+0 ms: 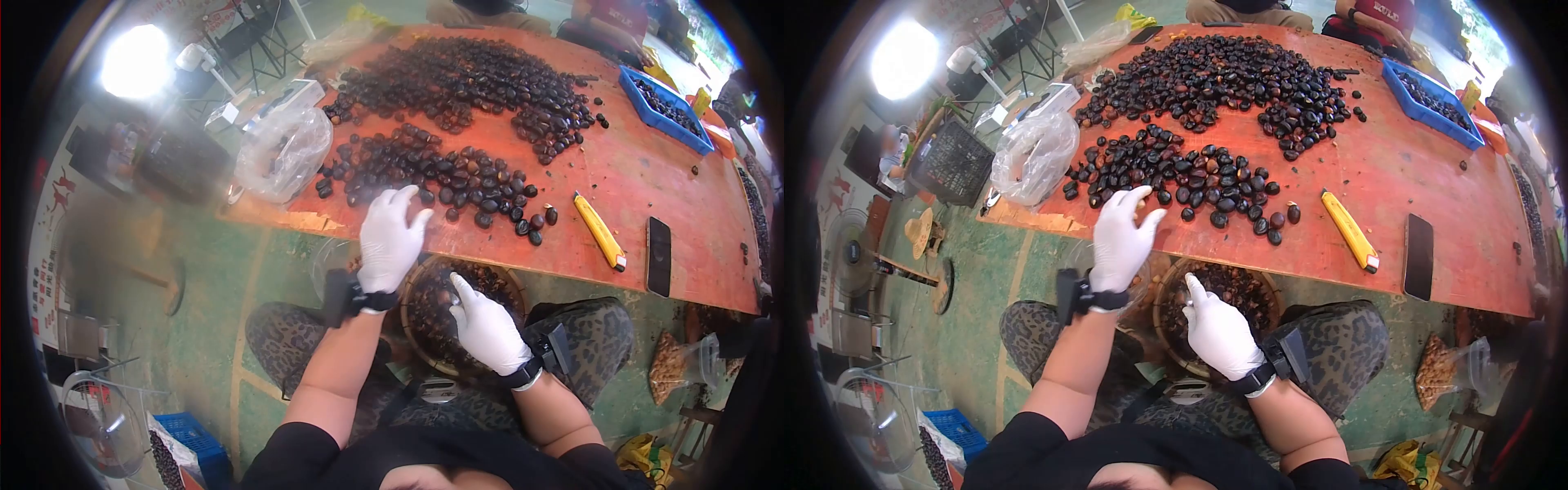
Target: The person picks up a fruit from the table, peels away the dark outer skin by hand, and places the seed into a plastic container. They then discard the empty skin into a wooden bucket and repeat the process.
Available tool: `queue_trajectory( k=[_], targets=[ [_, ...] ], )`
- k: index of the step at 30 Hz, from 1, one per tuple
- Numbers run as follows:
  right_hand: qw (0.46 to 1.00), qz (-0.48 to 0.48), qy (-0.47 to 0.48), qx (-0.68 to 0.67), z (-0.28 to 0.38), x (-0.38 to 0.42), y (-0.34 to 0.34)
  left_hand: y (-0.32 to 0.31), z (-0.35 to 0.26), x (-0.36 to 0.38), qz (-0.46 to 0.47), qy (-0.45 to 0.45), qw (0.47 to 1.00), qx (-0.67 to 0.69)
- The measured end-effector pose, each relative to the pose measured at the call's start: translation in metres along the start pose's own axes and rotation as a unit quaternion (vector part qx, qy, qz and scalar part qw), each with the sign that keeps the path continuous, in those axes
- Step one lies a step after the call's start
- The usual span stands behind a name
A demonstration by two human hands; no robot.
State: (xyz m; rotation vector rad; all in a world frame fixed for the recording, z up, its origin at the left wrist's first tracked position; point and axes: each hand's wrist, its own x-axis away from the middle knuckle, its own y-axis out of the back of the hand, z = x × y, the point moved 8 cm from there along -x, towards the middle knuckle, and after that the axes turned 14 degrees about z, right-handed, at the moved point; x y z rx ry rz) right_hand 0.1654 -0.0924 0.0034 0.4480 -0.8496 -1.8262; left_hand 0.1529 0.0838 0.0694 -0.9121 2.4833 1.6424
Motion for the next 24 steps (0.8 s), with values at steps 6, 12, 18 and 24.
queue_trajectory(
  k=[6,12,18,24],
  targets=[
    [0.999,-0.021,0.0,-0.043,-0.002,0.002,0.007,-0.03,0.002,-0.015,-0.004,0.043,0.998,-0.037],
    [0.981,-0.084,0.036,-0.172,0.001,0.006,0.026,-0.013,-0.001,0.013,-0.026,-0.001,0.983,0.184],
    [0.952,-0.084,0.073,-0.284,0.013,0.008,0.037,-0.026,-0.014,0.063,0.071,0.023,0.867,0.493],
    [0.947,-0.082,0.094,-0.297,0.015,0.006,0.031,-0.034,-0.018,0.082,0.089,0.02,0.817,0.57]
  ],
)
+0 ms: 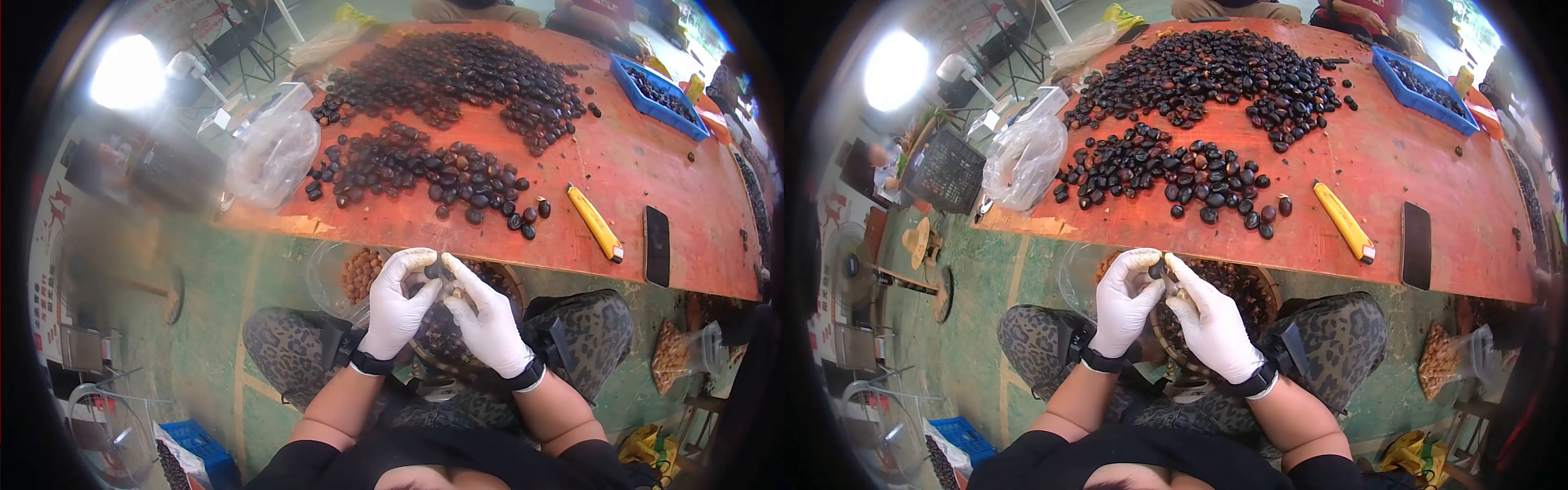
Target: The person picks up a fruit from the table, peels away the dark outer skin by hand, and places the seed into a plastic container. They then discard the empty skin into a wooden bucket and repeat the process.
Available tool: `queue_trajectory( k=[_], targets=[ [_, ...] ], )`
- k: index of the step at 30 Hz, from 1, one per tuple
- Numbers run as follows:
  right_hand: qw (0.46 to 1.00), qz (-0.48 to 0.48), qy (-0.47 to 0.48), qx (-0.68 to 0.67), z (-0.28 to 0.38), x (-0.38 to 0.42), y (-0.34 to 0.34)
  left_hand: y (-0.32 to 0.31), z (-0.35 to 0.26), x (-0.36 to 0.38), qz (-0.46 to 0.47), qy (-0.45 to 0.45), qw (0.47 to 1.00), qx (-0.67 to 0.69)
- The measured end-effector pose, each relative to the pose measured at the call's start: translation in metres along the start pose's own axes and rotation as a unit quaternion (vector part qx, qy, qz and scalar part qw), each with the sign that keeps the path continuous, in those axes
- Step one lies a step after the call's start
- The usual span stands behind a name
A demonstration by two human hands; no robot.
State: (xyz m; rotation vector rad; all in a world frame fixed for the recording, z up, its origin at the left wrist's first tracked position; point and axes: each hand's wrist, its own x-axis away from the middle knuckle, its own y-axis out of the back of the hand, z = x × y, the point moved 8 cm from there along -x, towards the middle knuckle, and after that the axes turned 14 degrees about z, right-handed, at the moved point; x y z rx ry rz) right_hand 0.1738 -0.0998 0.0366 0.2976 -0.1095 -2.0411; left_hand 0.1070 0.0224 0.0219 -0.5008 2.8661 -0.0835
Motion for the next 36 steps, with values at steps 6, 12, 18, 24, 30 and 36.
queue_trajectory(
  k=[6,12,18,24,30,36],
  targets=[
    [0.977,0.009,-0.073,-0.2,-0.012,0.003,-0.006,-0.006,-0.004,0.001,0.011,-0.03,0.999,0.022],
    [0.886,-0.047,-0.133,-0.442,-0.036,0.003,0.003,-0.008,0.008,0.002,0.036,0.022,0.987,0.154],
    [0.997,-0.058,-0.047,-0.032,-0.013,0.007,0.002,-0.003,0.011,0.001,0.016,0.015,0.987,0.157],
    [0.998,-0.052,0.003,0.045,0.002,0.004,0.0,-0.003,0.007,0.002,0.019,0.012,0.995,0.102],
    [0.996,-0.045,0.037,0.072,0.01,0.003,-0.004,-0.004,0.0,0.002,0.016,-0.002,0.994,0.11],
    [0.995,-0.029,0.023,0.094,0.019,0.004,-0.007,-0.002,-0.005,0.004,0.005,-0.009,0.999,0.049]
  ],
)
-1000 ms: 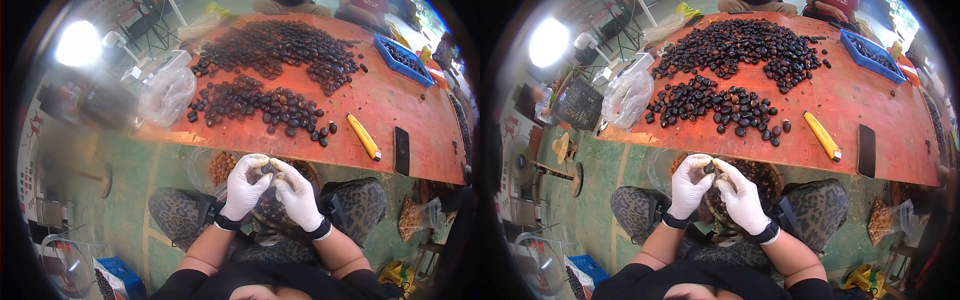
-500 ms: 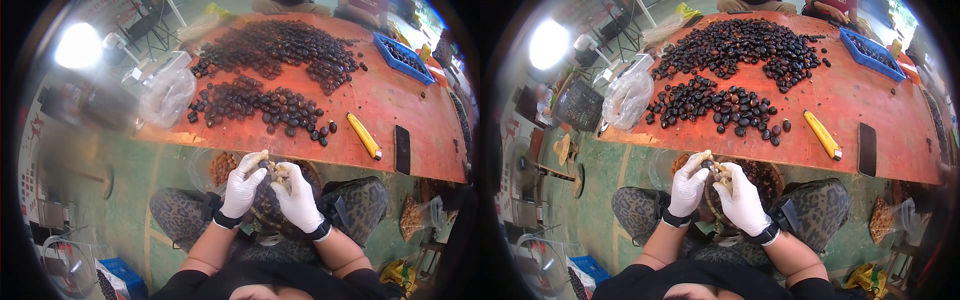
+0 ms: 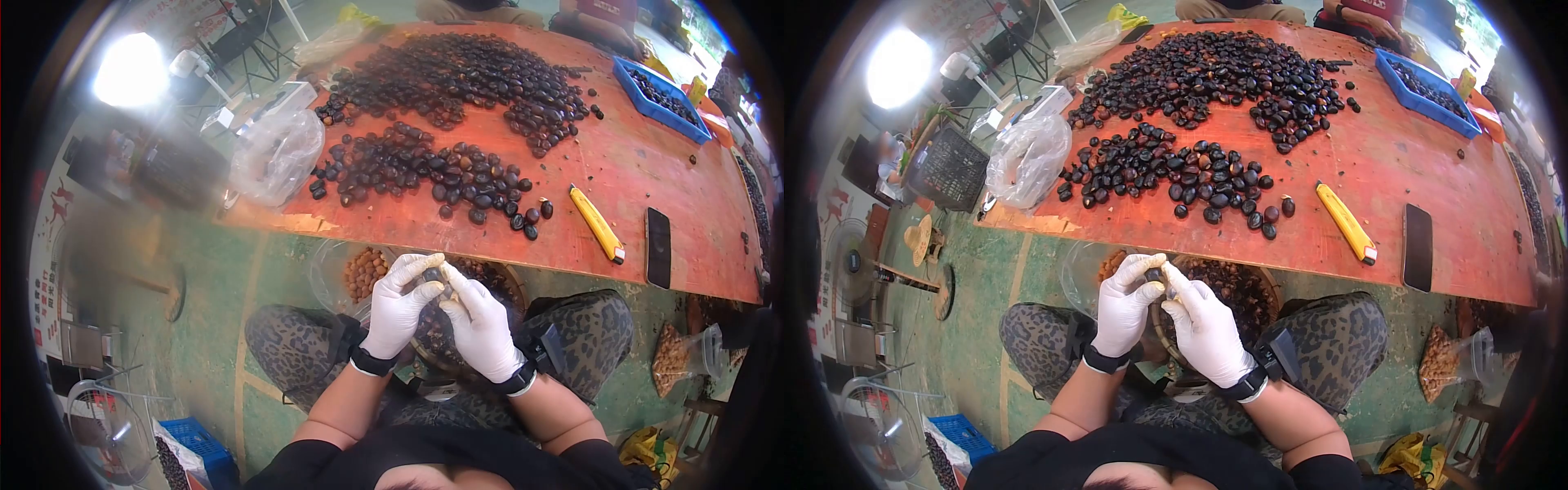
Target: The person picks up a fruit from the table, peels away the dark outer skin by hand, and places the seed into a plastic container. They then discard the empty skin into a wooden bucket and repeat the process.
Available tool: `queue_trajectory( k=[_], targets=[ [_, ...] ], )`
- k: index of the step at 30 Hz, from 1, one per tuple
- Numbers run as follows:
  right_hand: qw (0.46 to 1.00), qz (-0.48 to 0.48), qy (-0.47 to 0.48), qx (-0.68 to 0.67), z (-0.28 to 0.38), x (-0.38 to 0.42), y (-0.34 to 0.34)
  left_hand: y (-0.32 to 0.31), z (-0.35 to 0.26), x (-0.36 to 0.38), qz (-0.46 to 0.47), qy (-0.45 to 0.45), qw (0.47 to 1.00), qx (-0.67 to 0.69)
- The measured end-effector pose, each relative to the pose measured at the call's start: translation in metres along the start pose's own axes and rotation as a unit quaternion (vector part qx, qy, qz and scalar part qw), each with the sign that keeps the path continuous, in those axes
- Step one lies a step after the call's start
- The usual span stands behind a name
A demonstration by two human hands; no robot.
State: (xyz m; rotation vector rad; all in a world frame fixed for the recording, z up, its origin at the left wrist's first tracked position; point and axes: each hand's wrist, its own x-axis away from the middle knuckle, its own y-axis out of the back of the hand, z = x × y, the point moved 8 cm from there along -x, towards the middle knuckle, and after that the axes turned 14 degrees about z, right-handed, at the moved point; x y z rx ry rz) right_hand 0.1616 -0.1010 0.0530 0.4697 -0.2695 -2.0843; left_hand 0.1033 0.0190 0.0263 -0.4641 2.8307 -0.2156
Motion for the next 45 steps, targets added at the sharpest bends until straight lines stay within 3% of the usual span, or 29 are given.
queue_trajectory(
  k=[4,11,13,15,17,21,23,25,28,31,39,45],
  targets=[
    [0.999,-0.021,0.016,-0.023,-0.001,0.001,0.001,0.0,-0.005,0.001,0.008,-0.001,0.998,-0.068],
    [0.979,-0.015,-0.051,-0.198,-0.023,0.003,-0.01,-0.002,-0.008,-0.001,0.021,-0.003,0.992,-0.125],
    [0.96,-0.004,-0.072,-0.272,-0.033,0.002,-0.017,-0.001,-0.007,-0.002,0.028,-0.019,0.987,-0.156],
    [0.871,-0.023,-0.141,-0.469,-0.046,0.001,-0.011,-0.004,0.004,0.005,0.037,0.008,0.999,-0.03],
    [0.874,-0.081,-0.148,-0.456,-0.061,-0.002,0.012,-0.005,0.011,0.009,0.032,0.034,0.997,0.057],
    [0.922,0.02,-0.167,-0.348,-0.048,0.002,-0.002,0.006,0.018,0.007,-0.009,0.036,0.988,0.149],
    [0.97,-0.001,-0.112,-0.218,-0.038,0.002,-0.006,0.007,0.018,0.006,-0.012,0.027,0.983,0.183],
    [0.974,-0.03,-0.107,-0.197,-0.034,0.005,-0.005,0.007,0.018,0.007,-0.015,0.026,0.98,0.196],
    [0.982,0.013,-0.102,-0.156,-0.027,0.002,-0.002,0.009,0.021,0.008,-0.015,0.013,0.978,0.208],
    [0.995,0.011,-0.042,-0.091,-0.018,0.001,-0.003,0.006,0.02,0.006,-0.024,0.011,0.975,0.223],
    [0.998,-0.001,0.026,-0.065,-0.005,0.0,-0.003,0.004,0.02,0.005,-0.012,-0.01,0.98,0.197],
    [0.996,-0.027,0.023,-0.077,-0.005,0.002,-0.003,0.003,0.017,0.007,-0.03,-0.013,0.985,0.171]
  ],
)
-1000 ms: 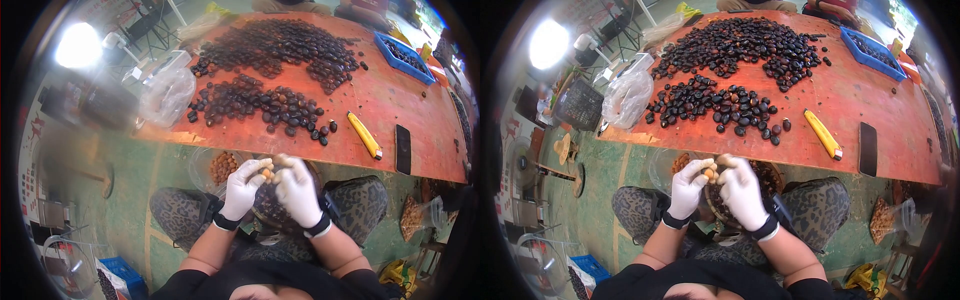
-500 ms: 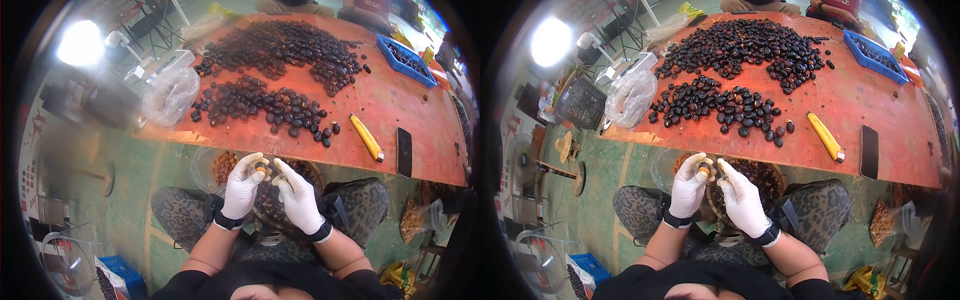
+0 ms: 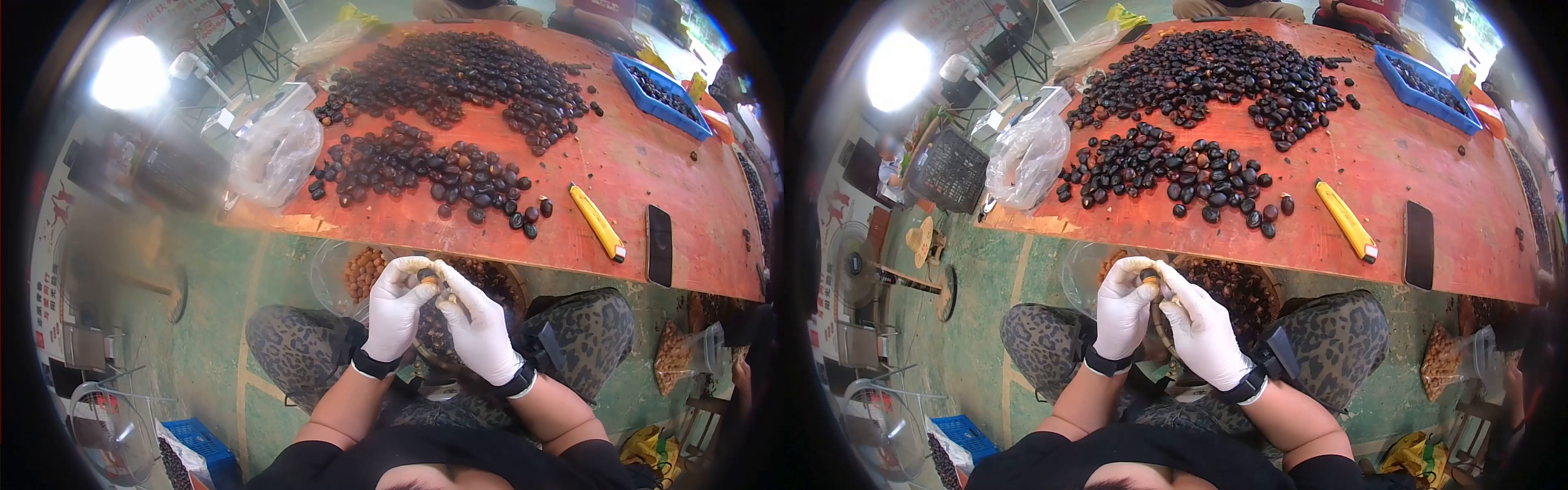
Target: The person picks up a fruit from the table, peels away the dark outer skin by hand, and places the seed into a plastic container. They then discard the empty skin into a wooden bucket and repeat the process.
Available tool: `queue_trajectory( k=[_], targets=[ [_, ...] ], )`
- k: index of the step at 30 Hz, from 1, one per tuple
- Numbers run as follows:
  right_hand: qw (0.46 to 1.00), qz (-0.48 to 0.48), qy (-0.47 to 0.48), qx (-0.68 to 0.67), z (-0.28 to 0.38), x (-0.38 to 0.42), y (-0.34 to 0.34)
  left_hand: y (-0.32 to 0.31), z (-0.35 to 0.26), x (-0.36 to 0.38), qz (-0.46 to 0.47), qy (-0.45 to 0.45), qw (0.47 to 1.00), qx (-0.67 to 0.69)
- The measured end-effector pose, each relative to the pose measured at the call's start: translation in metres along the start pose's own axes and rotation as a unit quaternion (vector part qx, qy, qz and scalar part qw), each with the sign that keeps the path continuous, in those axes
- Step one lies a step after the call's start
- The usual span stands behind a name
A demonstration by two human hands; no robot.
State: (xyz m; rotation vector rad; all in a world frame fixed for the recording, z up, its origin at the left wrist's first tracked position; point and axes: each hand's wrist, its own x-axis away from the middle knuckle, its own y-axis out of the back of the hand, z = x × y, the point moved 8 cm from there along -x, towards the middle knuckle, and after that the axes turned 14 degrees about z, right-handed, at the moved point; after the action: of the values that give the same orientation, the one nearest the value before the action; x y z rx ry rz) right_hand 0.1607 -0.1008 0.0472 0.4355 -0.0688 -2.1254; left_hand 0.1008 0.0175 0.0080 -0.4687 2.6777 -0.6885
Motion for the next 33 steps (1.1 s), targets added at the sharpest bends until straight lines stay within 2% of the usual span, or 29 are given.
queue_trajectory(
  k=[3,9,12,13,14,16,19,20,22,24,25,28,31,33],
  targets=[
    [0.999,0.022,-0.015,0.031,0.003,0.0,-0.001,0.002,-0.004,0.001,0.003,0.006,0.999,-0.049],
    [0.997,0.025,0.005,0.076,0.008,0.0,0.003,-0.006,-0.027,-0.011,0.055,0.149,0.975,-0.153],
    [0.996,0.02,0.018,0.082,0.011,-0.003,0.009,-0.007,-0.022,-0.007,0.127,0.257,0.927,-0.243],
    [0.995,-0.008,0.035,0.096,0.015,-0.004,0.015,-0.009,-0.016,-0.002,0.151,0.29,0.895,-0.303],
    [0.995,-0.018,0.035,0.095,0.019,-0.005,0.022,-0.012,-0.016,-0.002,0.169,0.284,0.862,-0.385],
    [0.996,-0.029,0.006,0.085,0.015,-0.005,0.031,-0.003,-0.011,-0.004,0.112,0.269,0.902,-0.319],
    [0.991,0.009,-0.04,0.128,-0.001,-0.005,0.024,0.006,-0.004,-0.003,0.057,0.192,0.978,-0.055],
    [0.987,0.026,-0.054,0.146,-0.008,-0.005,0.018,0.009,-0.002,-0.002,0.048,0.164,0.985,-0.024],
    [0.993,0.011,-0.097,0.068,-0.013,-0.003,0.012,0.013,0.002,0.001,0.029,0.107,0.993,0.037],
    [0.991,0.017,-0.133,0.014,-0.008,-0.001,0.011,0.014,0.005,0.001,0.013,0.088,0.994,0.057],
    [0.995,0.029,-0.087,0.025,-0.007,-0.002,0.008,0.013,0.004,0.001,0.006,0.081,0.994,0.068],
    [0.99,0.086,-0.084,0.069,-0.005,-0.002,0.005,0.013,0.007,0.002,-0.005,0.057,0.996,0.071],
    [0.993,0.03,-0.112,0.002,-0.01,0.003,0.003,0.009,0.003,0.001,-0.015,0.042,0.997,0.069],
    [0.99,0.034,-0.139,-0.013,-0.015,0.005,0.001,0.009,0.001,0.001,-0.016,0.034,0.997,0.069]
  ],
)
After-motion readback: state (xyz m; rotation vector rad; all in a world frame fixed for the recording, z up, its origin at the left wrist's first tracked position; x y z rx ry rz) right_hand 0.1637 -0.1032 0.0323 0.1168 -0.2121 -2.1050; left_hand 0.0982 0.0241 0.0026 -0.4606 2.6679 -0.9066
